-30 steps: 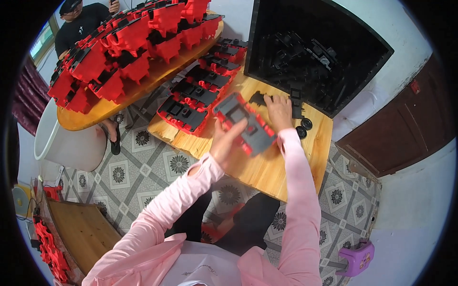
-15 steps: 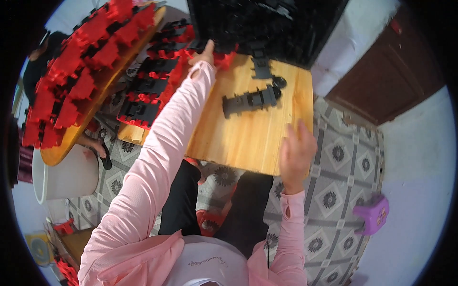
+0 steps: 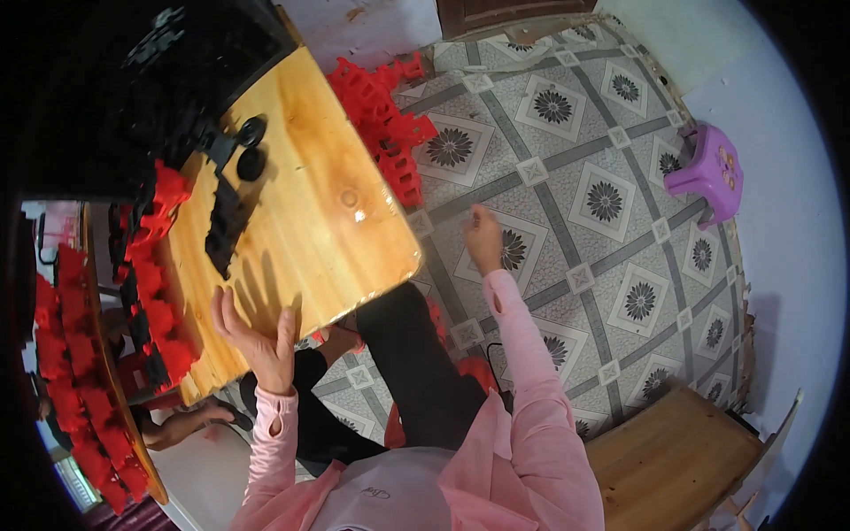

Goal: The person assembles plastic toy car bodies and plastic chassis components by hand.

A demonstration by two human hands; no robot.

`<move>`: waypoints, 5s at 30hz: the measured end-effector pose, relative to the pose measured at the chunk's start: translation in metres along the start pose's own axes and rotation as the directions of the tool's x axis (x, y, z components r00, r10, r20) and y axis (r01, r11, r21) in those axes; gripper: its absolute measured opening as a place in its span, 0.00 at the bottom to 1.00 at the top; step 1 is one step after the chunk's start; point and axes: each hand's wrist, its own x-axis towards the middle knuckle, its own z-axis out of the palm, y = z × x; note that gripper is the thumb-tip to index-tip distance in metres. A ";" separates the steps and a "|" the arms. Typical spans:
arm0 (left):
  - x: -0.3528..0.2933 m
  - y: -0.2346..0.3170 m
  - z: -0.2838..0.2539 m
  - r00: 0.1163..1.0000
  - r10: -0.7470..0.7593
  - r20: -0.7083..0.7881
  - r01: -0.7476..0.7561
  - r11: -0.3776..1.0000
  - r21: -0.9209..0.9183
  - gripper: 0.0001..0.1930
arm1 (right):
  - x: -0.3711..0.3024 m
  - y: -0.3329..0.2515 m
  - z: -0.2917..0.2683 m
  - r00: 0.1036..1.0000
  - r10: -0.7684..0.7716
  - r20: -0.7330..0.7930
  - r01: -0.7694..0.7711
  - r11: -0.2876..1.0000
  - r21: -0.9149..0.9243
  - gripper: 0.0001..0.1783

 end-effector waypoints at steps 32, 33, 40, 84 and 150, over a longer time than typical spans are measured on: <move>0.009 -0.006 0.009 0.945 0.063 0.322 -0.125 0.977 0.174 0.33 | 0.135 0.001 0.235 0.615 0.021 0.789 0.745 0.315 -0.589 0.31; 0.011 -0.005 0.010 0.942 0.082 0.327 -0.141 0.977 0.162 0.32 | 0.121 0.008 0.232 0.677 0.010 0.736 0.683 0.364 -0.633 0.26; 0.021 0.006 0.005 0.931 0.121 0.343 -0.210 0.949 0.233 0.30 | 0.064 0.067 0.205 0.781 -0.026 0.624 0.436 0.738 -0.515 0.17; -0.073 -0.044 -0.078 0.856 -0.449 -0.255 0.231 0.776 -0.587 0.34 | -0.142 -0.500 0.049 0.439 -0.111 0.891 0.848 0.379 -0.371 0.51; -0.042 0.001 -0.095 0.857 -0.343 0.385 0.112 -0.605 -0.789 0.39 | 0.021 -0.453 0.079 0.784 -0.617 0.072 0.520 0.715 0.467 0.08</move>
